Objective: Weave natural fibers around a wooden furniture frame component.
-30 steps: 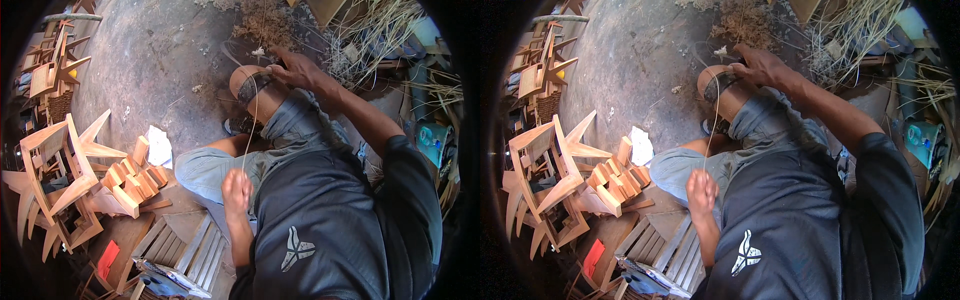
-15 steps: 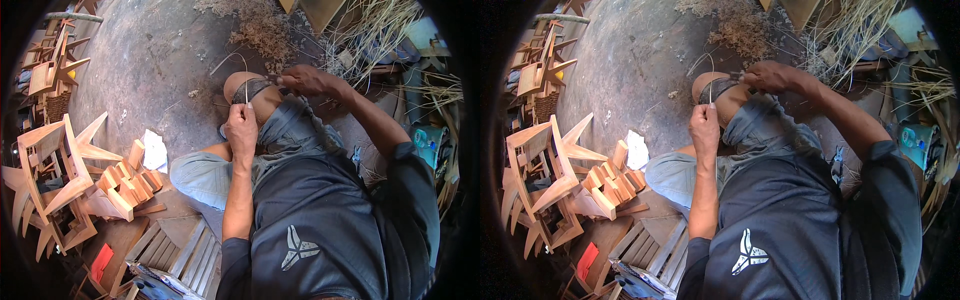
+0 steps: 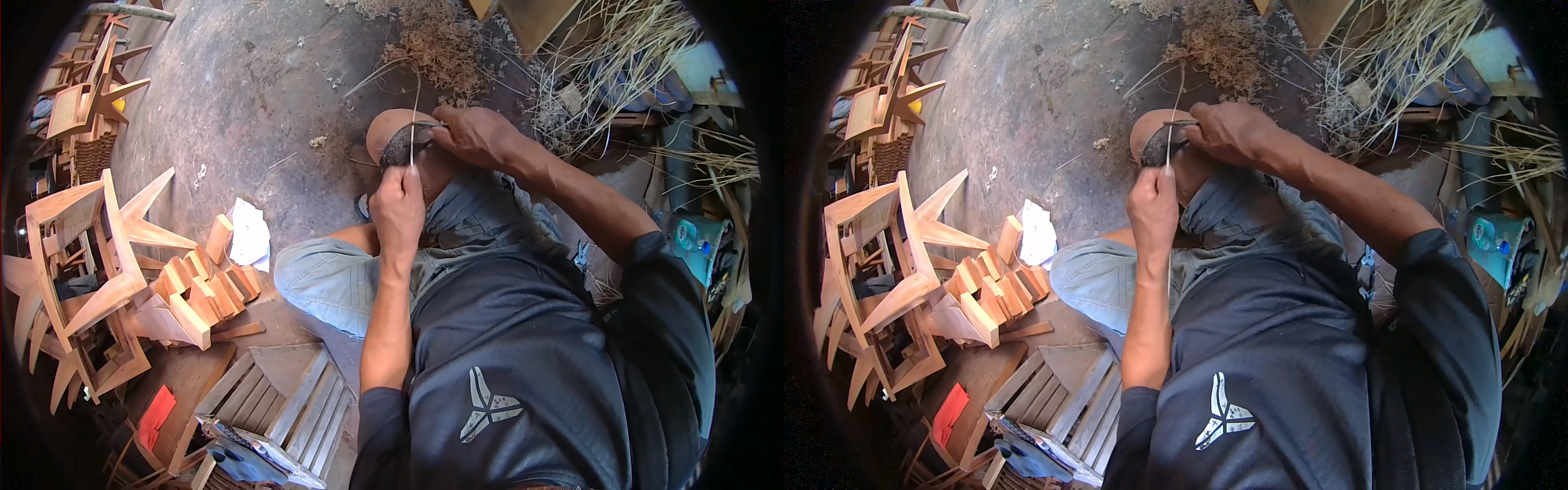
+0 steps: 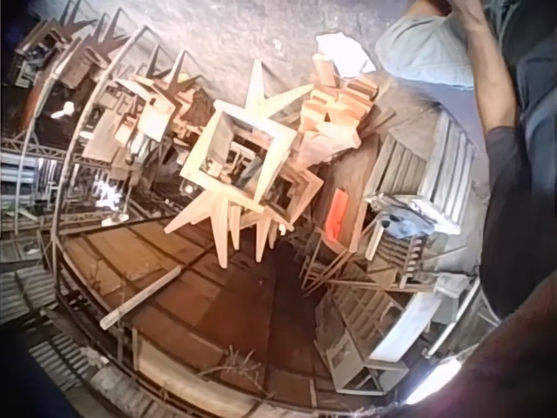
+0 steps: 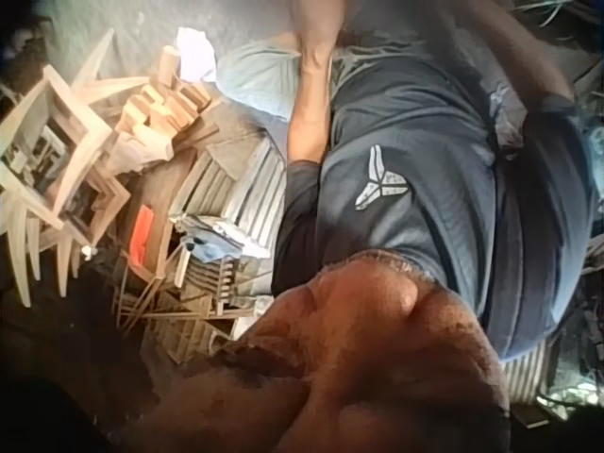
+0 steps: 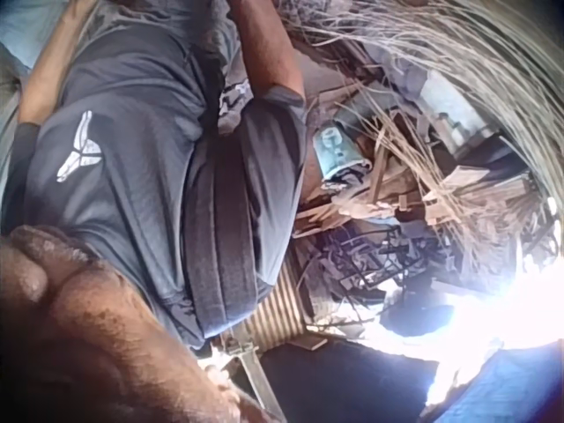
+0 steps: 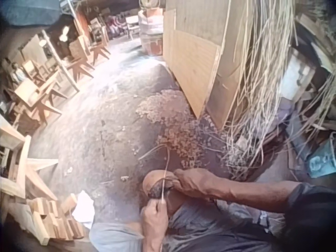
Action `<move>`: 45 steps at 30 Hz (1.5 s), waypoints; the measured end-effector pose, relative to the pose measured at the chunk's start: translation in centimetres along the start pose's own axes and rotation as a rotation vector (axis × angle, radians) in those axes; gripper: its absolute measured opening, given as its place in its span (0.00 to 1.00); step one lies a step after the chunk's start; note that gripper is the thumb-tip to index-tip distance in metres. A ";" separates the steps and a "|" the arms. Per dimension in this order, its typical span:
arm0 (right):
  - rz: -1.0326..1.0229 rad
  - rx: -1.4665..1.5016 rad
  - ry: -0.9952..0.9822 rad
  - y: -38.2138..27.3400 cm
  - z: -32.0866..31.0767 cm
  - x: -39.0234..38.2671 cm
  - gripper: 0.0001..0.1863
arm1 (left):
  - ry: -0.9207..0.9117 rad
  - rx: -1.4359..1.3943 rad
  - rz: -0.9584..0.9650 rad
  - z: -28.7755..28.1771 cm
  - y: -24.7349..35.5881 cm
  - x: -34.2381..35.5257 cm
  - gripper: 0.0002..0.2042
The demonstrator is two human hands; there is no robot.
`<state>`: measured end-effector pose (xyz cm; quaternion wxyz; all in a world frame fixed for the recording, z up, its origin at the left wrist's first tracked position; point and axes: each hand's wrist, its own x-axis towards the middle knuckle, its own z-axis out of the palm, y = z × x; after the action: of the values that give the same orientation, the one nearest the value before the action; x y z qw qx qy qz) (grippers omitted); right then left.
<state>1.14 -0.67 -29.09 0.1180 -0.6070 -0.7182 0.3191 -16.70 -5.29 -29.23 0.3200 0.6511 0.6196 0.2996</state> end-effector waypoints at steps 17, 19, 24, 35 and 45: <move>-0.032 -0.039 -0.008 -0.3 2.8 -0.3 0.17 | -0.285 -0.003 -0.787 -14.4 -3.9 -20.9 0.09; -0.034 -0.030 -0.012 -0.9 2.7 -0.5 0.17 | -0.431 0.313 -0.619 -14.6 -3.6 -20.3 0.10; 0.010 -0.060 -0.019 -1.2 2.6 -1.1 0.17 | -0.234 0.331 -0.257 -9.2 -1.8 -8.3 0.15; -0.037 -0.044 0.046 -0.3 2.9 -0.9 0.15 | -0.231 0.059 -0.120 -2.2 -2.0 -1.3 0.16; 0.093 0.124 -0.003 0.9 0.9 0.1 0.17 | -0.279 0.030 -0.282 -7.7 -0.2 -9.2 0.13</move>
<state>1.40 -0.81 -30.33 0.1392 -0.6306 -0.6685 0.3688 -23.33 -14.12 -24.58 0.4318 0.5977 0.6588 0.1494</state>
